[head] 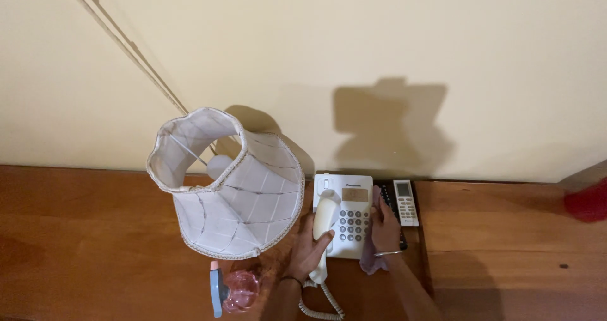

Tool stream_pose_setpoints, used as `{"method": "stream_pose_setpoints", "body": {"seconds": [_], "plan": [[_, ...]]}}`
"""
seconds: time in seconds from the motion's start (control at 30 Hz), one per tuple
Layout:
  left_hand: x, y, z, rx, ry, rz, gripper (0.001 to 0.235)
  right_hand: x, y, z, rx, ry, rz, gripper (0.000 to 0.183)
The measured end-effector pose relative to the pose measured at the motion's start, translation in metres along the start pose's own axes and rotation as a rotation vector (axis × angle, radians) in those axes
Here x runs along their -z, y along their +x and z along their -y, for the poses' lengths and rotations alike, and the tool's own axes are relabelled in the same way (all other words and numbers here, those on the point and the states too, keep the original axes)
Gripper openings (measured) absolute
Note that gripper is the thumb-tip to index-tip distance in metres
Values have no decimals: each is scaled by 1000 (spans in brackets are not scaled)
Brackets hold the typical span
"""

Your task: Wiping down a landline telephone and its handset with a cloth.

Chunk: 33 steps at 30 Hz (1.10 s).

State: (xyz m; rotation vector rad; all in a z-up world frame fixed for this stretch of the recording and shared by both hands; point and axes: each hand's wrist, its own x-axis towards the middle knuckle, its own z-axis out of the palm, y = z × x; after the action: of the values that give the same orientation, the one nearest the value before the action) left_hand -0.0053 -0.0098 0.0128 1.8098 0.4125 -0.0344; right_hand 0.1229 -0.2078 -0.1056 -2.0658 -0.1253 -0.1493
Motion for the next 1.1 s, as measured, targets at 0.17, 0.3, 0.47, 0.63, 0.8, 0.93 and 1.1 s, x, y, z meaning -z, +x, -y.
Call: {"method": "stream_pose_setpoints", "body": {"seconds": [0.17, 0.3, 0.47, 0.63, 0.8, 0.93, 1.1], "plan": [[0, 0, 3, -32, 20, -20, 60, 11, -42, 32, -89, 27, -5, 52], [-2, 2, 3, -30, 34, -18, 61, 24, -85, 64, -95, 213, 20, 56], [-2, 0, 6, -78, 65, -29, 61, 18, -126, 27, 75, -13, -51, 59], [3, 1, -1, -54, 88, -41, 55, 15, -120, 50, 118, -23, 60, 62], [9, 0, -7, 38, 83, 47, 64, 5, -118, 47, 141, -718, 193, 87], [14, -2, -16, 16, 120, 29, 59, 19, -127, 69, 480, -662, 244, 89], [16, 1, -11, 73, 130, 104, 56, 40, -129, 95, 646, -710, 365, 94]]}}
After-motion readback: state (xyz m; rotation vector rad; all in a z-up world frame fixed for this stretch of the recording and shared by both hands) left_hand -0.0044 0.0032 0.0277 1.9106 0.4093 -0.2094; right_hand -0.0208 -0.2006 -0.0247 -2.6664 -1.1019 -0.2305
